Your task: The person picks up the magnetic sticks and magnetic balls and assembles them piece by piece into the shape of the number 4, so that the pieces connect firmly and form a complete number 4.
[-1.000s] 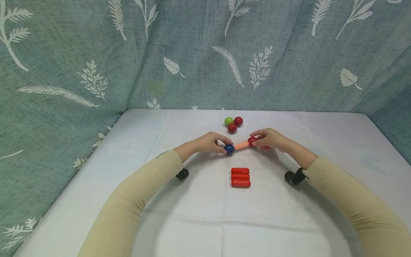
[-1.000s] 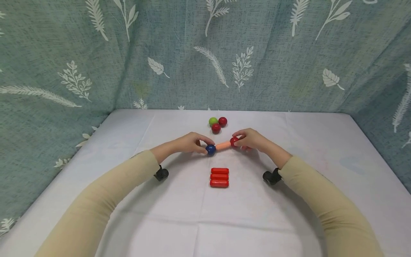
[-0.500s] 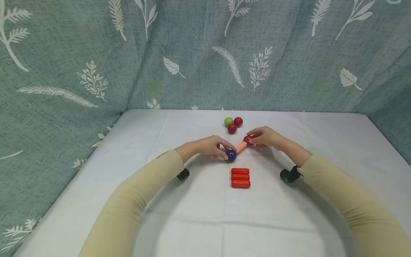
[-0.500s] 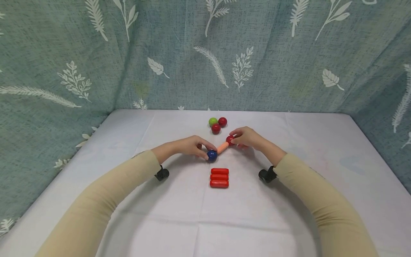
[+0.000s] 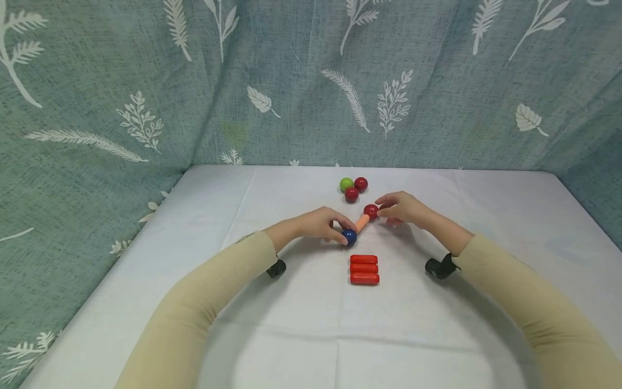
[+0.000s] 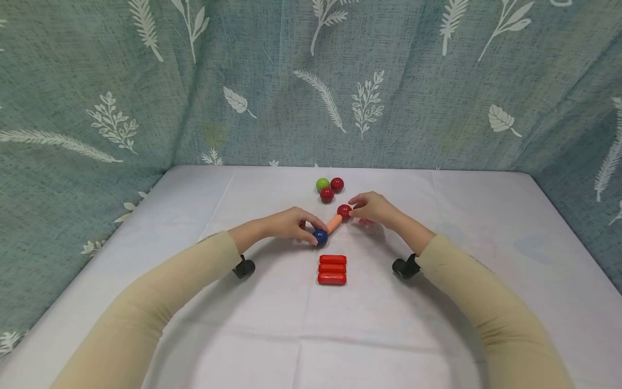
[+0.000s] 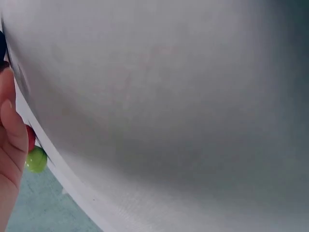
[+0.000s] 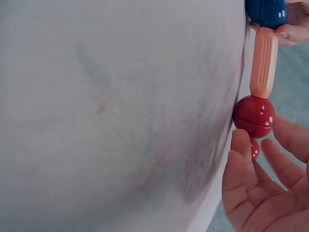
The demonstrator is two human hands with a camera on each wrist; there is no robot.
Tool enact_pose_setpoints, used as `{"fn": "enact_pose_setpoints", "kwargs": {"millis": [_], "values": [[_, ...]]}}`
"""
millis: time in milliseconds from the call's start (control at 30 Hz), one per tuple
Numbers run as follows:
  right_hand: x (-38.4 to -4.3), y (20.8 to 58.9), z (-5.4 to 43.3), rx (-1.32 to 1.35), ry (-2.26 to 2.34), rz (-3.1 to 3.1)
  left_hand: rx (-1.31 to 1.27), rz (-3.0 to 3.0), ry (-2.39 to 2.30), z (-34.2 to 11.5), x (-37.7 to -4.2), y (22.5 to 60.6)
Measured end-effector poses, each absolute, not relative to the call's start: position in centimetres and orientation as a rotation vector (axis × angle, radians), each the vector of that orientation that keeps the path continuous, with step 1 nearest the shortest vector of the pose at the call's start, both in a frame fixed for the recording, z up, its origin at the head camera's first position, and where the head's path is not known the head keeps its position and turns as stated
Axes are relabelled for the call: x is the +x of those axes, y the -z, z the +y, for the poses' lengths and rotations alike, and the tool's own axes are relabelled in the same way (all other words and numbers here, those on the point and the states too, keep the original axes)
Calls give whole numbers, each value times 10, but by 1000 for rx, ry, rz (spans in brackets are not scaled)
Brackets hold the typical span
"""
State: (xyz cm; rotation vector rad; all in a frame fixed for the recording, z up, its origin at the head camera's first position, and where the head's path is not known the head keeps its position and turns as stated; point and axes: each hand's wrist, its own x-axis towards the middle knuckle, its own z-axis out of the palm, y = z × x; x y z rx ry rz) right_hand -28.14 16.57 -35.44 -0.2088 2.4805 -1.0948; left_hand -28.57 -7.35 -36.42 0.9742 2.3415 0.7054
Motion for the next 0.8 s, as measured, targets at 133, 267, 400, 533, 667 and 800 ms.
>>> {"fn": "enact_pose_setpoints", "kwargs": {"millis": [133, 267, 400, 533, 667, 800], "values": [[-275, 353, 168, -219, 1067, 2491, 969, 2388, -687, -74, -279, 362], [-269, 353, 168, -237, 1003, 2495, 943, 2431, -679, -74, -272, 362], [-261, 355, 163, -270, 929, 2495, 889, 2473, -690, -74, -268, 364], [-253, 355, 159, -314, 893, 2472, 809, 2505, -730, -75, -263, 365], [-243, 350, 155, -398, 866, 2436, 757, 2533, -757, -75, -259, 365], [-236, 350, 151, -479, 826, 2420, 719, 2559, -756, -74, -255, 364]]}}
